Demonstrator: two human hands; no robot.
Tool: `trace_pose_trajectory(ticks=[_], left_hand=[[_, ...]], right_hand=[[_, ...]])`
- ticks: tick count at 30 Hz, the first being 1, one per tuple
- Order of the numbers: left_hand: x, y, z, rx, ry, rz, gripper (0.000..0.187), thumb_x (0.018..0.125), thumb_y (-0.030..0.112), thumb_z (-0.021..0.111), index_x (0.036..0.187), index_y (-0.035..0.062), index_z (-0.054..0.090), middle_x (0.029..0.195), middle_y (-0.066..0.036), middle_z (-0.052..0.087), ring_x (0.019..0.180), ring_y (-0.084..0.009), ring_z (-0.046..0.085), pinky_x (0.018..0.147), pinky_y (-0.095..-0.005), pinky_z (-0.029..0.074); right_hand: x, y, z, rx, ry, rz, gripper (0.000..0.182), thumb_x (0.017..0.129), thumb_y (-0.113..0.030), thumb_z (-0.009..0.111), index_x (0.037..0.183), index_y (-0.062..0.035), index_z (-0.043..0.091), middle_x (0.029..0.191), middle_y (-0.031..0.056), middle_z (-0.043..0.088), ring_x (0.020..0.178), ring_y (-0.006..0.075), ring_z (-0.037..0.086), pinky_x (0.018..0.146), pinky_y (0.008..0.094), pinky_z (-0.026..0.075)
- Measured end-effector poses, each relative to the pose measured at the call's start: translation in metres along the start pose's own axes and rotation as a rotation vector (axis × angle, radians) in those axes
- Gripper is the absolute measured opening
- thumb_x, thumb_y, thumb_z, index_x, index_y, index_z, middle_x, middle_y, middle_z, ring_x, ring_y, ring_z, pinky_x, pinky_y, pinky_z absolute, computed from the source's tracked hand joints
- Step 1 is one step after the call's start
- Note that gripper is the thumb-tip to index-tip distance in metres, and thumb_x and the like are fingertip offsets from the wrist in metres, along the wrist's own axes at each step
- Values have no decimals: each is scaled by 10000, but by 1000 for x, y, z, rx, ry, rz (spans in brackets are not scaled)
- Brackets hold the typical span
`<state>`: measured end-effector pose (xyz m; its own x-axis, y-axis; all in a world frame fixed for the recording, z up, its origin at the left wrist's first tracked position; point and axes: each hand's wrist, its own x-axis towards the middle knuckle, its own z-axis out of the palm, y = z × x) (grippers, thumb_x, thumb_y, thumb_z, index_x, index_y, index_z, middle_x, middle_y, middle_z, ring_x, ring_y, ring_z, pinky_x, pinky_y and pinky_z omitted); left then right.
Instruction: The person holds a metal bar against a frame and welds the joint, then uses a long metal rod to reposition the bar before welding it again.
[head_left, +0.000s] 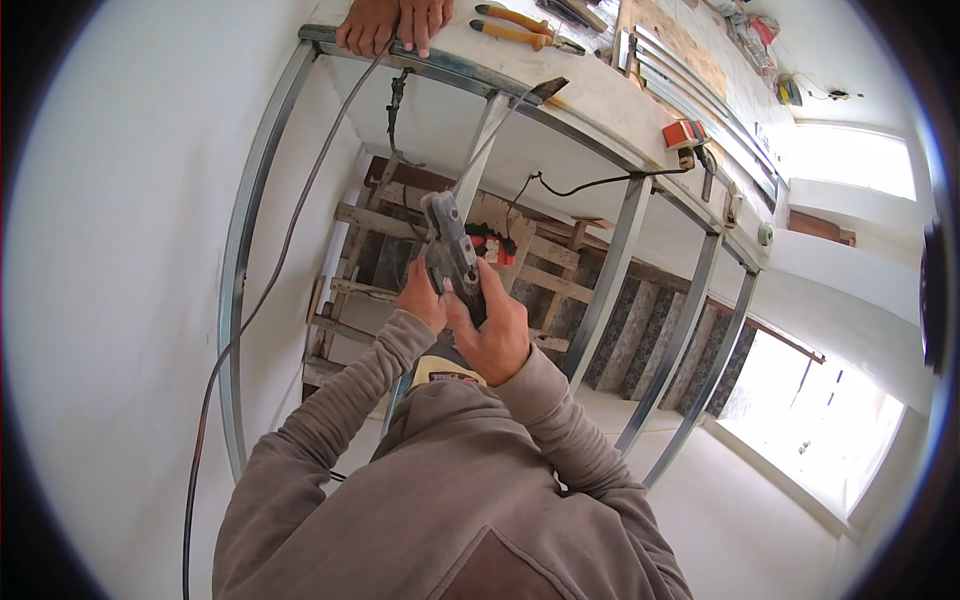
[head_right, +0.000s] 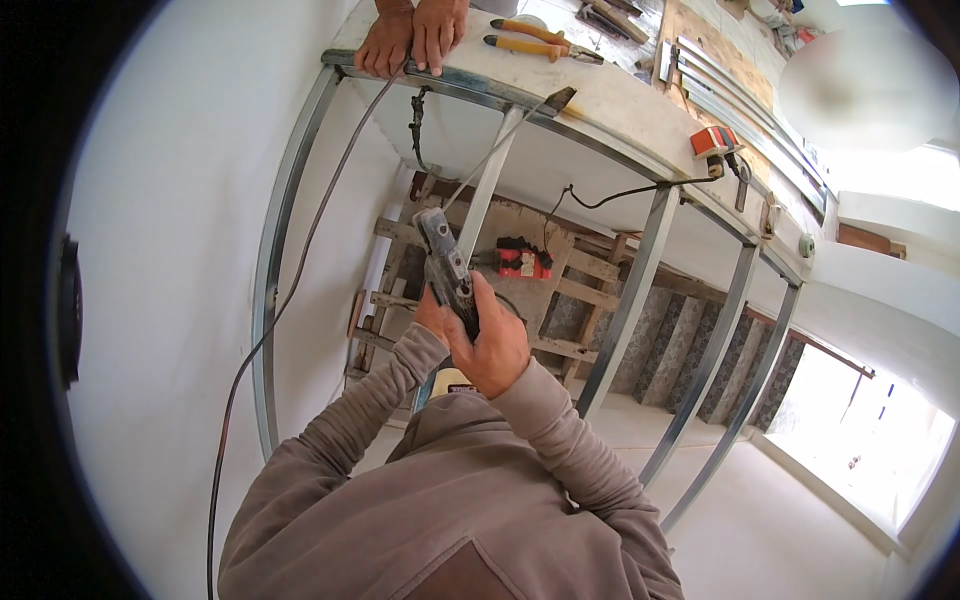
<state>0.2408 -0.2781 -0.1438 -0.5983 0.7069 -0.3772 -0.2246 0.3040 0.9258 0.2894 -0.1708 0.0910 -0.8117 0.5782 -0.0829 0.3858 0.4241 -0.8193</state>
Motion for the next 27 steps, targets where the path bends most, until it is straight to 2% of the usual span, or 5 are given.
trace_pose_trajectory(ticks=[27], left_hand=[[0, -5, 1, -35, 15, 2, 632, 880, 181, 647, 1422, 42, 352, 1287, -225, 466, 1124, -439, 569, 942, -469, 505]], right_hand=[[5, -6, 0, 24, 6, 6, 504, 909, -161, 687, 1299, 96, 498, 859, 239, 698, 764, 342, 734, 670, 362, 554]])
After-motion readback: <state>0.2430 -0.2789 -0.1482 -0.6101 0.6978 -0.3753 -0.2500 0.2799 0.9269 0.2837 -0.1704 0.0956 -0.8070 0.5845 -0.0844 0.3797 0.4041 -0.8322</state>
